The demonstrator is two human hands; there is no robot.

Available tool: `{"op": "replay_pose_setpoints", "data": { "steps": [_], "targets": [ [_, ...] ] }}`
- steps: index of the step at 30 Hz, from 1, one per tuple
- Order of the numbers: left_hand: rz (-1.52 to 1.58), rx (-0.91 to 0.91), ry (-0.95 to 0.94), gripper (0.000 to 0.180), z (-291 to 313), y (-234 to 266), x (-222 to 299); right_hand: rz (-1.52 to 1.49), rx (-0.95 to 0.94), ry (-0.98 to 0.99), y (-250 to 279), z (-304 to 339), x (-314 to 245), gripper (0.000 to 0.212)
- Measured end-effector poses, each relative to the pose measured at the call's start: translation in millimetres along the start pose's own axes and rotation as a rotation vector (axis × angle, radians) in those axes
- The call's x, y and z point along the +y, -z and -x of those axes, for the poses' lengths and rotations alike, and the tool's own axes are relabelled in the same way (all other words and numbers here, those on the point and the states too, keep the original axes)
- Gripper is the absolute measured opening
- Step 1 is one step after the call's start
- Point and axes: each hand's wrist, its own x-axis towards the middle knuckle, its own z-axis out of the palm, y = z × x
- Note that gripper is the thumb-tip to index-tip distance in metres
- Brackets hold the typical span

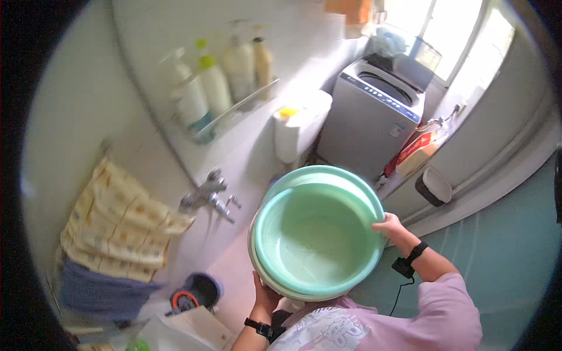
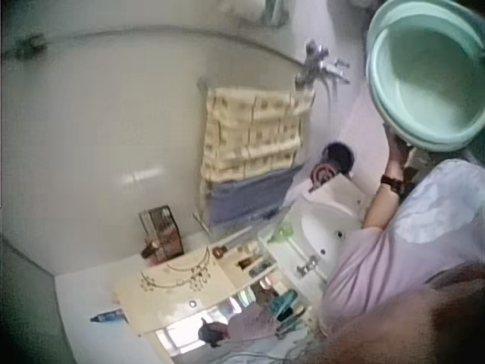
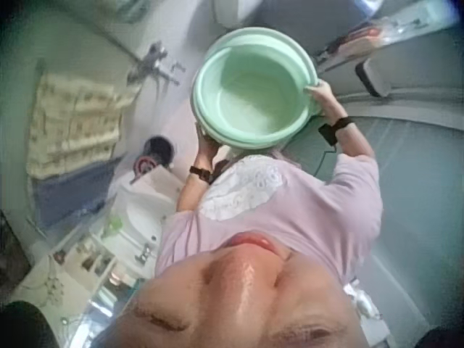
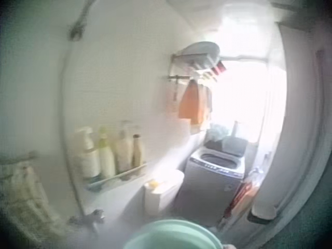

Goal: The person moves a green basin onto a washing machine, picks up a mop, and cleans the wooden floor in a bedroom, mopping around a bed and moving furniture to reach corners.

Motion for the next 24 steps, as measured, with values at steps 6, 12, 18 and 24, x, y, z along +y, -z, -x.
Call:
{"op": "replay_pose_setpoints", "data": {
  "steps": [6, 12, 18, 24],
  "targets": [
    [-0.237, -0.126, -0.071, 0.099, -80, -55, 10, -0.056, 0.179, 0.042, 58, -25, 1, 0.041],
    [-0.372, -0.37, 0.072, 0.102, -115, -126, 59, -0.075, 0.085, 0.111, 91, -18, -30, 0.041],
    [-0.568, -0.24, 0.178, 0.083, -161, -142, 113, -0.187, 0.045, 0.03, 85, 3, -55, 0.036],
    [-0.763, -0.152, 0.076, 0.057, -206, -173, 136, -0.696, 0.019, -0.041, 83, 3, -40, 0.031]
  ]
}}
